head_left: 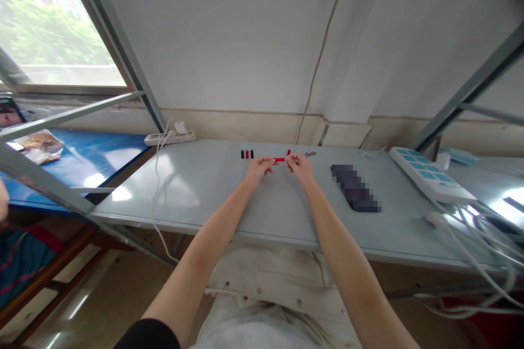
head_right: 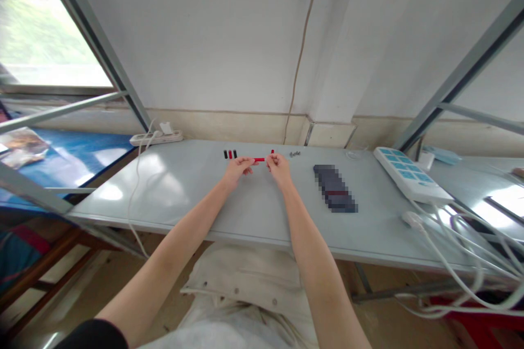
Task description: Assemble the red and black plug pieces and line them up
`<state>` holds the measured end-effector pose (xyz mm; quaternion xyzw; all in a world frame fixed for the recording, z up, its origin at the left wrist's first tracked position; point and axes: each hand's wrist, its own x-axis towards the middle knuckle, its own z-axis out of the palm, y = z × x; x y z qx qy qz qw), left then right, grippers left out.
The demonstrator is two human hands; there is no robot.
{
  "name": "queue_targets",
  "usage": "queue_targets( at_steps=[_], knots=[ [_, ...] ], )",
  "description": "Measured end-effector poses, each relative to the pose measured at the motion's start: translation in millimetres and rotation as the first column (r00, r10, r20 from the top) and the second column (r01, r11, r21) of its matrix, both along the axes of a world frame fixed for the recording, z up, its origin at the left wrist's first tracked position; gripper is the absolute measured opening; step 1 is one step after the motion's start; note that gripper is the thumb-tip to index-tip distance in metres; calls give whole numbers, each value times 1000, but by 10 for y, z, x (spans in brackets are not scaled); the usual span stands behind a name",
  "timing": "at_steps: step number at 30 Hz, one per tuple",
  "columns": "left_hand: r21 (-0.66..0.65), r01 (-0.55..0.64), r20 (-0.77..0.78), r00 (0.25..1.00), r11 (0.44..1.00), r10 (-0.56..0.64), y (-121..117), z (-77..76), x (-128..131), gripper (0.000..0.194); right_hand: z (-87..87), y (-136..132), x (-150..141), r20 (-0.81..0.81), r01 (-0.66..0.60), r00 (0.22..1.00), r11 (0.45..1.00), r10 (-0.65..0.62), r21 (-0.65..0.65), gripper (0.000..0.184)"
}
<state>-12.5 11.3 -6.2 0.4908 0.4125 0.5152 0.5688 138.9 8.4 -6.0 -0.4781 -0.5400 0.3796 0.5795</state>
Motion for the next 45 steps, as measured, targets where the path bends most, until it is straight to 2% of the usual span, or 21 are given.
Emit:
queue_targets(
  at_steps=[4, 8, 10, 12, 13, 15, 17, 18, 20, 22, 24, 26, 28, 32, 45],
  knots=[
    [64, 28, -51, 998, 998, -25, -38, 2, 27, 30, 3, -11, -30, -25, -28, 999, 999, 27, -23, 36],
    [126, -3, -111, 994, 992, 17, -46, -5, 49, 29, -19, 0, -38, -18, -14, 1000, 999, 14, -29, 36],
    [184, -23, -190, 980, 983, 58, -24, 19, 55, 27, -42, 12, -41, 0, 2, 1000, 1000, -2, -28, 37],
    [303, -17, -333, 935, 953, 123, 19, 98, 42, 22, -71, 29, -42, 35, 24, 999, 999, -23, -23, 38],
    [383, 2, -423, 889, 924, 173, 51, 163, 24, 19, -87, 38, -41, 62, 38, 997, 999, -37, -18, 38],
    [531, 117, -613, 737, 839, 285, 135, 336, -33, 15, -117, 52, -37, 134, 69, 989, 998, -69, 7, 38],
    [592, 266, -739, 556, 761, 380, 244, 526, -112, 13, -138, 57, -32, 206, 91, 974, 995, -97, 36, 36],
    [586, 315, -781, 466, 746, 417, 304, 609, -154, 12, -145, 57, -30, 235, 96, 966, 994, -105, 47, 34],
    [536, 373, -842, 300, 757, 448, 420, 723, -238, 12, -151, 52, -25, 276, 97, 955, 994, -108, 55, 30],
    [465, 381, -885, 170, 799, 434, 513, 754, -313, 12, -153, 49, -21, 297, 96, 949, 994, -107, 51, 27],
    [387, 376, -918, 75, 842, 389, 573, 716, -375, 11, -157, 49, -16, 306, 95, 946, 994, -104, 46, 26],
    [330, 359, -938, 21, 873, 346, 602, 649, -422, 11, -164, 52, -12, 314, 87, 944, 995, -96, 42, 25],
    [314, 339, -944, 11, 887, 330, 613, 586, -453, 12, -171, 53, -10, 322, 83, 942, 996, -93, 44, 25],
    [327, 316, -942, 41, 891, 332, 621, 522, -475, 14, -163, 41, -16, 331, 86, 939, 995, -98, 50, 24],
    [328, 320, -944, 70, 889, 323, 686, 493, -430, 12, -137, 16, -25, 356, 83, 930, 996, -91, 38, 22]
  ],
)
